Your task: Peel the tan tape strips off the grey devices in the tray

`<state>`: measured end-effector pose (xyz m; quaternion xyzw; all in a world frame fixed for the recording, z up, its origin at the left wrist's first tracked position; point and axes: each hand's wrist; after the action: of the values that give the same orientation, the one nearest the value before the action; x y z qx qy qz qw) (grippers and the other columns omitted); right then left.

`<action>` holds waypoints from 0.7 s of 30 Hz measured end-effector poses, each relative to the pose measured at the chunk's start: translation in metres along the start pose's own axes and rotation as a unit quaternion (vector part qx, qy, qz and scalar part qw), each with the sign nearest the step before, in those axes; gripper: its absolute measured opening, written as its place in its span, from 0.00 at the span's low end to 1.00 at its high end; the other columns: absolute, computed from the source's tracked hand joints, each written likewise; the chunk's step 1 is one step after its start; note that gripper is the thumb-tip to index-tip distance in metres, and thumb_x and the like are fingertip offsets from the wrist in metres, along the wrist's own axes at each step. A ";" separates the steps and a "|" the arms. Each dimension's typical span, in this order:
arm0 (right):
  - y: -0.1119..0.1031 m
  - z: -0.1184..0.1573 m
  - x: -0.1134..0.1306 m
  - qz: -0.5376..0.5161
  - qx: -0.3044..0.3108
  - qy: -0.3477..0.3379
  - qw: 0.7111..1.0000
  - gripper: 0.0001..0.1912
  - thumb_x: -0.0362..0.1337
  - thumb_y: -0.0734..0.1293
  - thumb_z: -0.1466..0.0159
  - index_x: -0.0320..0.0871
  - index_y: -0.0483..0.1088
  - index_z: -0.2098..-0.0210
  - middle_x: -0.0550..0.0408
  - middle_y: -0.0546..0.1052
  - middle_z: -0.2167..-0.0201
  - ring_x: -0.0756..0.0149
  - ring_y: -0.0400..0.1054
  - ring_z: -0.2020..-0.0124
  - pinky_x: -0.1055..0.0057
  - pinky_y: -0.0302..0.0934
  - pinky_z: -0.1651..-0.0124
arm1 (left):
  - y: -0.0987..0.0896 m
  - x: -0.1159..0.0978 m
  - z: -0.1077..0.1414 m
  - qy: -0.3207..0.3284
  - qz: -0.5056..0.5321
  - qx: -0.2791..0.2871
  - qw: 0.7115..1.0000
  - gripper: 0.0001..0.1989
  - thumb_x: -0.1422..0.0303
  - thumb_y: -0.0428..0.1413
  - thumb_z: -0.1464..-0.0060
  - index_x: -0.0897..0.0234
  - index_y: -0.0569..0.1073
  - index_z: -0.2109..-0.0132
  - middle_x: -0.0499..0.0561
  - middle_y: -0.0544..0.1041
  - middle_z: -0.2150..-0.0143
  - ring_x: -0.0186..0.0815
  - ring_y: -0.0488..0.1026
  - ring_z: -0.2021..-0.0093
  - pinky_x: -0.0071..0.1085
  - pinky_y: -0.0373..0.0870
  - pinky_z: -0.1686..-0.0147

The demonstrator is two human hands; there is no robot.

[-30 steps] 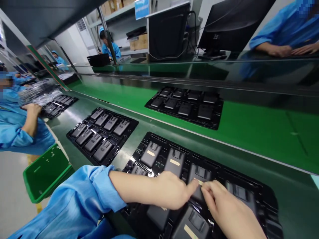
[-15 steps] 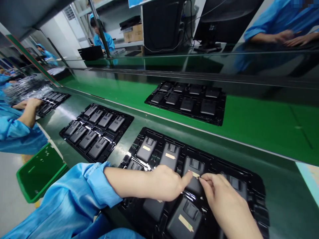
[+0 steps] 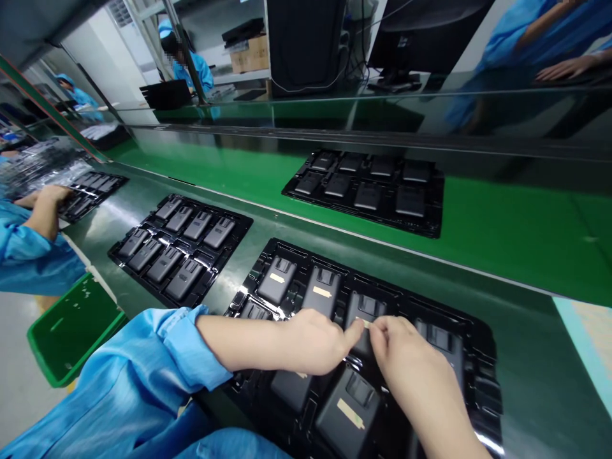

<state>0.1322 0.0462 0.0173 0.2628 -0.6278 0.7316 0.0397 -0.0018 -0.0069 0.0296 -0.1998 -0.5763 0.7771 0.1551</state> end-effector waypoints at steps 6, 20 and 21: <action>-0.010 -0.007 0.009 0.006 0.075 0.068 0.995 0.18 0.54 0.48 0.58 0.50 0.60 0.84 0.53 0.70 0.82 0.59 0.64 0.80 0.63 0.58 0.74 | 0.007 0.001 -0.001 0.023 -0.020 -0.035 0.999 0.23 0.76 0.43 0.47 0.82 0.55 0.44 0.53 0.74 0.76 0.37 0.73 0.75 0.29 0.62 0.80; -0.009 -0.013 0.009 -0.027 0.086 0.140 0.986 0.19 0.55 0.48 0.64 0.51 0.59 0.83 0.53 0.68 0.84 0.58 0.64 0.78 0.63 0.56 0.71 | 0.000 0.002 0.001 0.038 -0.004 -0.023 0.999 0.24 0.78 0.44 0.49 0.81 0.54 0.44 0.55 0.76 0.71 0.37 0.75 0.69 0.29 0.62 0.79; -0.009 -0.012 0.009 -0.031 0.082 0.143 0.986 0.20 0.55 0.48 0.64 0.51 0.59 0.83 0.53 0.68 0.83 0.57 0.64 0.78 0.62 0.56 0.71 | 0.001 0.002 0.001 0.041 0.001 -0.026 0.999 0.23 0.77 0.44 0.48 0.81 0.55 0.44 0.55 0.76 0.71 0.37 0.75 0.69 0.29 0.63 0.78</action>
<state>0.1237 0.0573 0.0280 0.1771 -0.5451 0.8090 0.1307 -0.0042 -0.0070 0.0291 -0.2362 -0.5891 0.7533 0.1721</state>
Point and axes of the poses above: each hand's wrist, its own z-axis away from the middle knuckle, its own y-axis out of the palm, x = y × z
